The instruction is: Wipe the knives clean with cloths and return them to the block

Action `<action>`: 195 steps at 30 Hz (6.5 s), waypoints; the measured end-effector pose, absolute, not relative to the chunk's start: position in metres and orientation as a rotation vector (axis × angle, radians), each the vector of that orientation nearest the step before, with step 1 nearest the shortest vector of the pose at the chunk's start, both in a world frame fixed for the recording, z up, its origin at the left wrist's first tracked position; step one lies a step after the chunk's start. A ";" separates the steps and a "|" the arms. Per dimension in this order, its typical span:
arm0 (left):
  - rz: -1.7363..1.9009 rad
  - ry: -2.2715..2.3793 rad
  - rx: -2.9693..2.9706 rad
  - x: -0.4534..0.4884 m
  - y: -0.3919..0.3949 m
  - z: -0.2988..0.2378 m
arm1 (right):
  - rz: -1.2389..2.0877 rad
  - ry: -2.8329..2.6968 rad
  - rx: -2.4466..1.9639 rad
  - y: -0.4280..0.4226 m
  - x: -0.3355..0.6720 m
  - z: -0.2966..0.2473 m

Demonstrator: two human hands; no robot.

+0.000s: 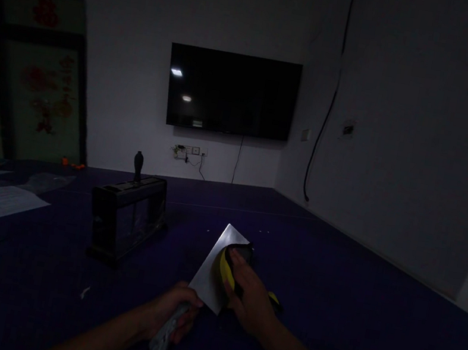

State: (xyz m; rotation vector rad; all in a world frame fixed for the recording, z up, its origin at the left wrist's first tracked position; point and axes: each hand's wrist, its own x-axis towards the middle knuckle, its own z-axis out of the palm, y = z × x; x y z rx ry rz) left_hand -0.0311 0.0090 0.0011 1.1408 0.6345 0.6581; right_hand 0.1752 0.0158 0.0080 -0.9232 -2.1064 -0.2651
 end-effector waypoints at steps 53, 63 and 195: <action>0.601 0.633 1.147 -0.030 0.010 0.001 | -0.329 -2.013 -0.939 0.013 0.176 0.009; 0.632 0.645 1.159 -0.029 0.011 -0.001 | -0.189 -1.828 -1.137 0.024 0.175 0.003; 0.365 0.711 1.171 -0.026 0.020 -0.004 | -0.268 -2.033 -1.046 0.018 0.170 0.005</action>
